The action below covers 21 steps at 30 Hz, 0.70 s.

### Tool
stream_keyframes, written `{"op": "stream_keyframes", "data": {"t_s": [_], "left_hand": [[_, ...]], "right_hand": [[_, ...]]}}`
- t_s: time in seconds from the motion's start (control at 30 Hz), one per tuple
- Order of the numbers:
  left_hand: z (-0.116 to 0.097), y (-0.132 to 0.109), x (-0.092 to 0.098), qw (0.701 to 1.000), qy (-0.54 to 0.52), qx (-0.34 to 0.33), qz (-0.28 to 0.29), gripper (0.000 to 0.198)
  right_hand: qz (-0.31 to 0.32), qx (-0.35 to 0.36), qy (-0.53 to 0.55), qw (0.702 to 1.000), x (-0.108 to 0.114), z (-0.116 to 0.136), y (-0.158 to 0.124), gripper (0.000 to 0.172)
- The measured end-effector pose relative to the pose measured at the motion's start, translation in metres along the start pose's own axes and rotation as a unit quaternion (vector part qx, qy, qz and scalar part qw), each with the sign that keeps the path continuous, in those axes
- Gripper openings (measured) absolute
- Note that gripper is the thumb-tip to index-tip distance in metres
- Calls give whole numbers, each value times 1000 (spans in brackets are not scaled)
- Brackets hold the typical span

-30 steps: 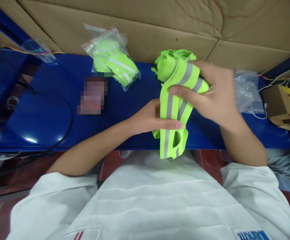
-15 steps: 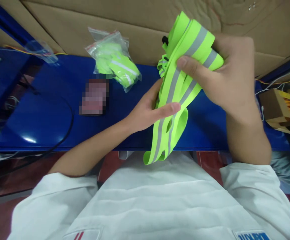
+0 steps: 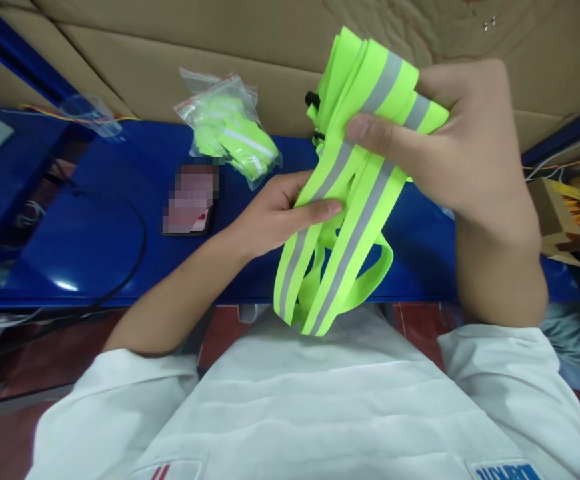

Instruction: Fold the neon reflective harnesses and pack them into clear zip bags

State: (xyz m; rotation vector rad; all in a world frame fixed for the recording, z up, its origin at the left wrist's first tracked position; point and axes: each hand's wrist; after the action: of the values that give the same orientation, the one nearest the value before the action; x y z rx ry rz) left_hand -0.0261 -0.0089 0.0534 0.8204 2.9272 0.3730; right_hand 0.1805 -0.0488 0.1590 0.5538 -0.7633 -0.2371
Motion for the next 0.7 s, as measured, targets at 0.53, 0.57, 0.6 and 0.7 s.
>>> {"op": "stream_keyframes", "data": {"t_s": [0.53,0.57,0.6,0.7], "left_hand": [[-2,3,-2,997,-44,-37,46,79],[-3,4,-1,997,-53,-31,41,83],[-3,6,0,997,-59,-26,33,85],[1,11,6,997,-66,-34,4,80]], "right_hand": [[-64,52,56,995,-2,-7,4,43],[-60,59,67,994,-3,-7,5,41],[-53,66,74,994,-3,-6,5,38],[-23,74,77,994,-2,-2,5,32]]}}
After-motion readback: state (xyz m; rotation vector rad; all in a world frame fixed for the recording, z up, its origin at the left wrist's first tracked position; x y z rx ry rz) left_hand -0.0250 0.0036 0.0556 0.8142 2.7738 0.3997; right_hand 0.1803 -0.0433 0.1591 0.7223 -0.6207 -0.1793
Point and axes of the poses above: each hand's wrist, its own y-axis towards the middle knuckle, its own x-axis out of the back of the hand, z = x × y, and after that the axes turned 8 degrees about -z, right-handed
